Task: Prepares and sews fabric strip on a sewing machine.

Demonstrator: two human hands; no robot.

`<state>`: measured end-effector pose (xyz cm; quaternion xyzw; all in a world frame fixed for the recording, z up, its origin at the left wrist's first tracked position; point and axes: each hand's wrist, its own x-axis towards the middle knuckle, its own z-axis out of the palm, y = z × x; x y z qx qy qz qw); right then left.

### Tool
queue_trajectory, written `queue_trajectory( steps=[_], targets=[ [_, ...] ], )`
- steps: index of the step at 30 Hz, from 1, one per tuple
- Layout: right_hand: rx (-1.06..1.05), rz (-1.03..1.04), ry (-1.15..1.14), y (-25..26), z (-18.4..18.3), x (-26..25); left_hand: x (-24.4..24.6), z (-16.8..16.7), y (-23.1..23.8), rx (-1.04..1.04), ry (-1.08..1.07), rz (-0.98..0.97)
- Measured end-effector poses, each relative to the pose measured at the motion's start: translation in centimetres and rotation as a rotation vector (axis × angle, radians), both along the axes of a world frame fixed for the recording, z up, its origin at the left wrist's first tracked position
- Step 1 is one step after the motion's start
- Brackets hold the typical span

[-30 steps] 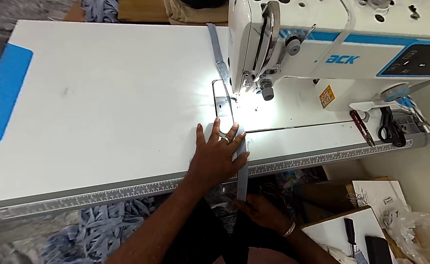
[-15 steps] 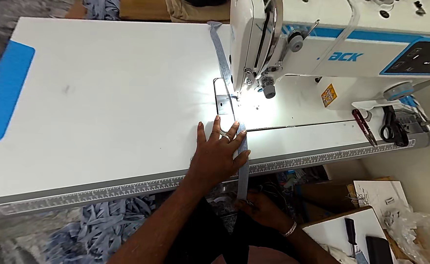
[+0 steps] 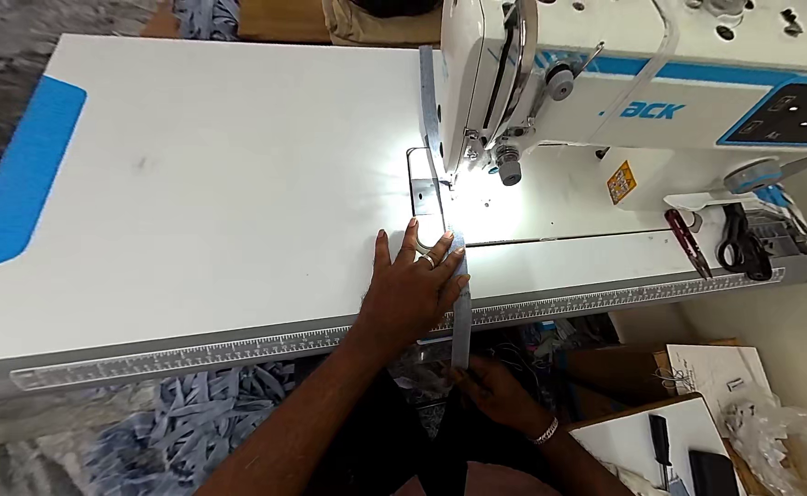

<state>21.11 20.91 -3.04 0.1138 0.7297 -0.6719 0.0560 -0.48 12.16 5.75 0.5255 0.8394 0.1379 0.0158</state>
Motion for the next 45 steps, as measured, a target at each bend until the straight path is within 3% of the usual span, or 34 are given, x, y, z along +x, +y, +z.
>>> queue_trajectory(
  steps=[14,17,20,23,26,30,33,35,39,42,45],
  targets=[
    [0.074,0.037,-0.098,0.0,0.0,-0.2,-5.4,1.0,4.4,-0.117,0.016,0.158],
    [0.296,0.196,-0.156,1.6,1.4,-0.3,-6.7,1.3,5.4,-0.147,0.003,0.179],
    [0.498,0.273,-0.217,5.9,6.9,0.2,-7.6,1.6,5.9,-0.154,-0.018,0.183],
    [0.713,-0.063,-0.185,11.6,14.1,1.1,-7.7,1.4,5.7,-0.13,-0.021,0.176],
    [1.156,-0.528,-0.142,16.7,16.9,0.6,-7.7,1.3,5.8,-0.116,-0.037,0.196],
    [1.332,-0.371,-0.487,21.9,15.0,-1.2,-7.3,1.1,5.7,-0.045,-0.044,0.207],
    [1.271,-0.398,-0.345,20.7,18.0,-0.1,-4.5,1.2,3.6,0.025,-0.044,0.097],
    [1.105,-0.389,-0.175,17.3,17.8,1.2,-1.9,0.7,1.7,0.007,-0.02,0.01],
    [0.427,0.128,-0.186,7.3,8.0,-0.3,-0.3,0.0,-0.5,-0.042,0.013,-0.036],
    [0.129,0.071,-0.061,2.1,1.8,-2.9,-0.2,0.0,-0.5,-0.046,0.018,-0.04],
    [-0.003,0.064,0.089,0.7,0.3,-3.7,-0.3,0.0,-0.5,-0.053,0.01,-0.031]
  ],
)
